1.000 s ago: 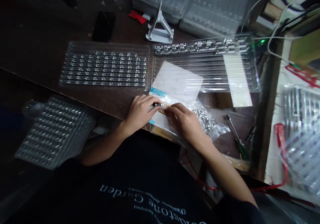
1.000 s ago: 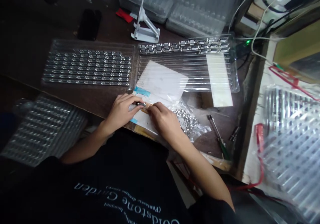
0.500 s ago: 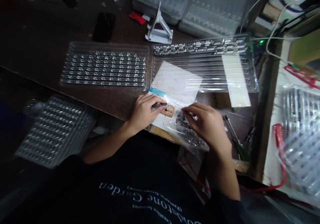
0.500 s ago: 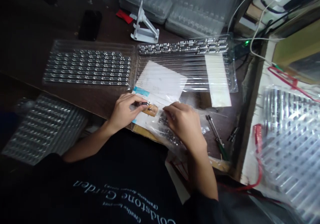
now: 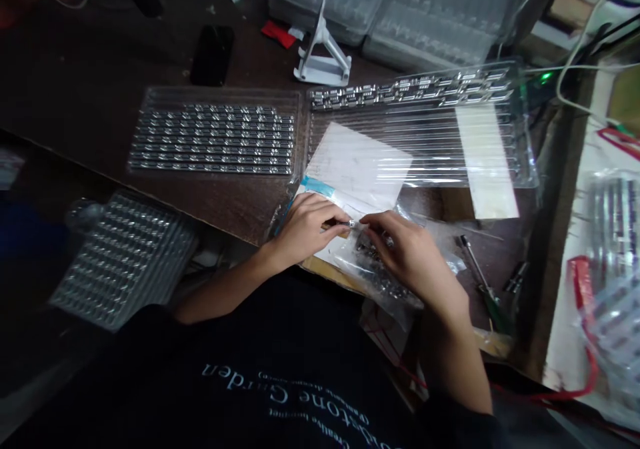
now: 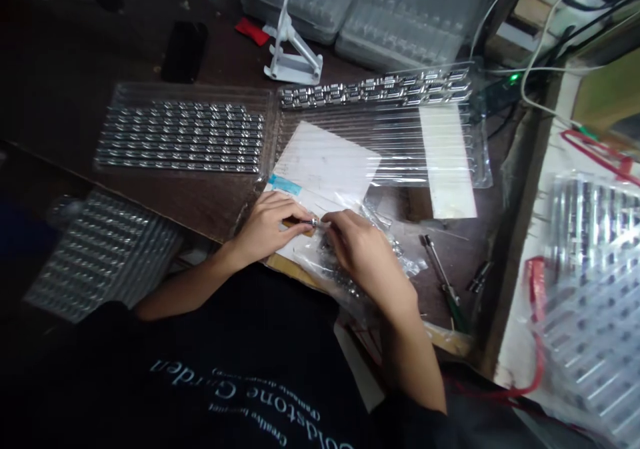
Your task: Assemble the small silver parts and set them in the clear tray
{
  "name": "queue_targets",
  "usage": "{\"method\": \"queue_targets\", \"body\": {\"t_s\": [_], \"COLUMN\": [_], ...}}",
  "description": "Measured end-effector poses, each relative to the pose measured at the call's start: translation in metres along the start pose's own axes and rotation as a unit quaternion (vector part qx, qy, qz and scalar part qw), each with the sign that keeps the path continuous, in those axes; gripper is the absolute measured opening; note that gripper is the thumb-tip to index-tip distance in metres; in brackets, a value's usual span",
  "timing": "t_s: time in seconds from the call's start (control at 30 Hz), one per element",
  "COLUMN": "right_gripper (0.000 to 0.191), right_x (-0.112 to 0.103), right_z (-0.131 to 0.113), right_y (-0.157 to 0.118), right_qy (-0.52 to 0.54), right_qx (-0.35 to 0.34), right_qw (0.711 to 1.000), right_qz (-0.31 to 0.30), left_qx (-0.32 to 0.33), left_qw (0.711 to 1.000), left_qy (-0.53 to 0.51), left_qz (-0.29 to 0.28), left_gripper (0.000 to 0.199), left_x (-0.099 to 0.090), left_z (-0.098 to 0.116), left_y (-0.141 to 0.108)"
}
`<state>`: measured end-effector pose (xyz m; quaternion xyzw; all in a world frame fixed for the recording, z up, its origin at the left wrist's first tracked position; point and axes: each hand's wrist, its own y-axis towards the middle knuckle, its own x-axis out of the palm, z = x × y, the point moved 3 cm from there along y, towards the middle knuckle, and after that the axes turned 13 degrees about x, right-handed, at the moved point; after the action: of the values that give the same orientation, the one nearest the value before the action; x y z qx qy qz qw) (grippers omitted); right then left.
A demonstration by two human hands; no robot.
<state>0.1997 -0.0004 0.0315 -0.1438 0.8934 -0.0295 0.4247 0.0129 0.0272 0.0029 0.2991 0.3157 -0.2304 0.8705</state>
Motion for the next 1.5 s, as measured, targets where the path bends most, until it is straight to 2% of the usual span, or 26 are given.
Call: {"method": "queue_targets", "body": {"t_s": [0.17, 0.27, 0.33, 0.4, 0.5, 0.57, 0.67, 0.77, 0.83, 0.93, 1.03, 1.1, 1.2, 1.27, 1.33, 1.43, 1.5], "right_gripper": [0.023, 0.027, 0.028, 0.025, 0.021, 0.022, 0.027, 0.032, 0.036, 0.041, 0.036, 0.029, 0.024, 0.024, 0.025, 0.022, 0.018], "right_x": [0.002, 0.003, 0.005, 0.007, 0.017, 0.026, 0.037, 0.041, 0.041, 0.037, 0.026, 0.015, 0.0, -0.009, -0.014, -0.016, -0.016], "right_z": [0.0, 0.004, 0.006, 0.005, -0.004, -0.011, -0.018, -0.022, -0.023, -0.023, -0.022, -0.019, -0.013, -0.009, -0.003, 0.007, 0.01], "right_y": [0.003, 0.005, 0.007, 0.009, 0.013, 0.014, 0.013, 0.01, 0.01, 0.011, 0.01, 0.008, 0.003, 0.0, -0.002, -0.007, -0.011], "right_qy": [0.022, -0.002, -0.024, -0.021, 0.024, 0.034, -0.043, -0.133, -0.153, -0.133, -0.078, -0.042, -0.013, -0.01, -0.026, -0.072, -0.103], "right_qx": [-0.01, -0.007, 0.009, 0.021, -0.002, -0.031, -0.053, -0.065, -0.073, -0.092, -0.124, -0.137, -0.139, -0.129, -0.102, -0.018, 0.037], "right_qw": [0.999, 0.998, 0.994, 0.992, 0.994, 0.997, 0.997, 0.988, 0.985, 0.986, 0.984, 0.977, 0.973, 0.979, 0.99, 0.997, 0.991], "right_qz": [0.022, 0.069, 0.105, 0.124, 0.104, 0.069, 0.041, 0.036, 0.035, 0.044, 0.102, 0.157, 0.183, 0.157, 0.097, -0.024, -0.073], "left_qx": [-0.017, -0.014, 0.005, 0.023, 0.028, 0.028, 0.022, 0.019, 0.018, -0.008, -0.052, -0.072, -0.093, -0.099, -0.104, -0.11, -0.114], "left_qw": [1.0, 1.0, 1.0, 0.997, 0.986, 0.983, 0.982, 0.987, 0.99, 0.988, 0.985, 0.985, 0.983, 0.972, 0.964, 0.953, 0.946], "left_qy": [0.005, -0.001, -0.009, -0.013, -0.009, -0.006, 0.003, 0.032, 0.068, 0.12, 0.113, 0.101, 0.157, 0.21, 0.24, 0.269, 0.284], "left_qz": [-0.012, -0.008, 0.015, 0.074, 0.161, 0.183, 0.187, 0.157, 0.122, 0.097, 0.124, 0.123, 0.031, -0.029, -0.055, -0.081, -0.105], "left_gripper": [0.01, 0.01, 0.009, 0.009, 0.01, 0.017, 0.03, 0.032, 0.025, 0.008, 0.007, 0.007, 0.009, 0.009, 0.009, 0.009, 0.009], "left_x": [0.002, 0.001, -0.001, -0.008, -0.021, -0.029, -0.04, -0.053, -0.067, -0.095, -0.122, -0.13, -0.125, -0.12, -0.12, -0.129, -0.136], "left_z": [0.0, 0.001, 0.003, 0.005, 0.005, 0.005, 0.004, -0.004, -0.016, -0.05, -0.093, -0.118, -0.143, -0.151, -0.153, -0.152, -0.149], "left_y": [0.001, 0.002, 0.001, -0.001, -0.004, -0.006, -0.01, -0.011, -0.006, 0.015, 0.049, 0.071, 0.093, 0.098, 0.099, 0.097, 0.098]}}
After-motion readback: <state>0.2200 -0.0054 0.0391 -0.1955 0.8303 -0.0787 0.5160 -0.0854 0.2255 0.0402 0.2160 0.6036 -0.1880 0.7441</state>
